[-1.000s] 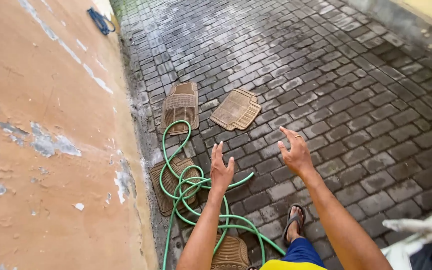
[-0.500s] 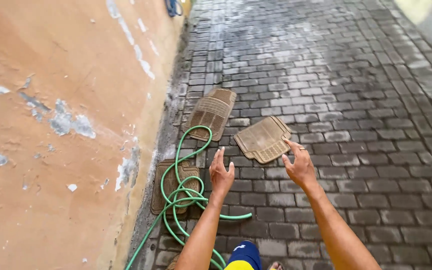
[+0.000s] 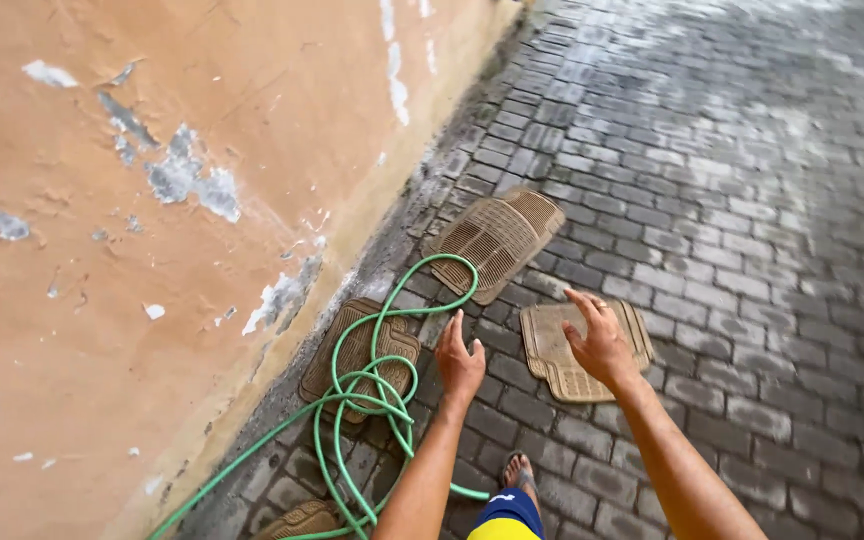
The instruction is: Picking up car floor mats from the ground and coiling a garden hose to hang it on a wall hook in a driveway.
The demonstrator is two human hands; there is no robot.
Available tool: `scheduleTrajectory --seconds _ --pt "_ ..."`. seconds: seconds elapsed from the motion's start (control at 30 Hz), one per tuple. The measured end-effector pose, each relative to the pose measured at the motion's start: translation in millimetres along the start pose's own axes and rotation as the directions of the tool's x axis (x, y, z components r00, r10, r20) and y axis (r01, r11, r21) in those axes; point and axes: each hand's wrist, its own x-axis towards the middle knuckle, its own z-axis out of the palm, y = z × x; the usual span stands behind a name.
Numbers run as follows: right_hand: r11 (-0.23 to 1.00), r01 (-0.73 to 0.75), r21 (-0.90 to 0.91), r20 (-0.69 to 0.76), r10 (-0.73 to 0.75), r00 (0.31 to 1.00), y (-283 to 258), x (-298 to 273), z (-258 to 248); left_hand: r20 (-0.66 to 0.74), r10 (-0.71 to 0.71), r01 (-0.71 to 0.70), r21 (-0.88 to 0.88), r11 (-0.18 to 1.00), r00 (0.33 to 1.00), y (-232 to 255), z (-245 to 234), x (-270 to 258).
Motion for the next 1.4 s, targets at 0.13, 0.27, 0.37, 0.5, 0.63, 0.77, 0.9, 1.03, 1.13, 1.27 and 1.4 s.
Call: scheduleTrajectory --seconds 0.13,0.27,0.37,0.5,0.63,0.77,0.9,1.03,1.13,1.27,1.4 --pt "0.992 0.120 0.031 0.150 -0.123 0.981 23.1 72.9 32.7 -0.083 -0.097 0.100 0.031 0.994 0.992 -22.6 39.6 32.9" --pt "0.986 0.150 0.078 0.266 -0.165 0.950 18.7 128.3 78.1 -0.041 -0.193 0.192 -0.019 0.981 0.980 -22.5 19.7 45.6" --pt "0.965 0.227 0.133 0.365 -0.260 0.894 4.1 171.1 125.6 -0.046 -0.333 0.334 0.009 0.943 0.942 -41.4 4.8 53.7" --pt "0.925 0.325 0.197 0.508 -0.380 0.773 -19.0 200.3 196.3 -0.138 -0.527 0.536 0.045 0.843 0.839 -63.5 -22.4 40.3" --pt "0.825 0.448 0.345 0.576 -0.563 0.593 -31.8 210.6 272.4 -0.306 -0.653 0.684 -0.007 0.730 0.693 -73.2 -46.8 18.8" --pt "0.734 0.477 0.483 0.615 -0.672 0.411 -46.9 203.5 319.1 -0.494 -0.723 0.819 -0.035 0.572 0.484 -76.0 -41.4 -18.5" --pt "0.722 0.406 0.561 0.681 -0.681 0.270 -73.9 189.4 331.3 -0.552 -0.800 0.916 -0.149 0.372 0.235 -67.4 -16.2 -53.4" --pt "0.553 0.408 0.726 0.552 -0.823 0.134 -66.8 157.6 374.8 -0.657 -0.747 0.944 -0.170 0.282 0.105 -63.4 21.8 -90.7" --pt "0.429 0.441 0.789 0.443 -0.893 0.076 -59.4 120.9 389.9 -0.696 -0.718 0.952 -0.207 0.225 0.018 -55.7 48.4 -118.9" --pt "0.469 0.426 0.773 0.541 -0.839 -0.057 -49.4 66.5 391.4 -0.710 -0.698 0.932 -0.311 0.186 -0.098 -52.3 85.0 -156.2" --pt "0.468 0.438 0.768 0.583 -0.794 -0.172 -10.5 15.8 407.3 -0.652 -0.737 0.914 -0.387 0.123 -0.177 -77.7 138.5 -196.9"
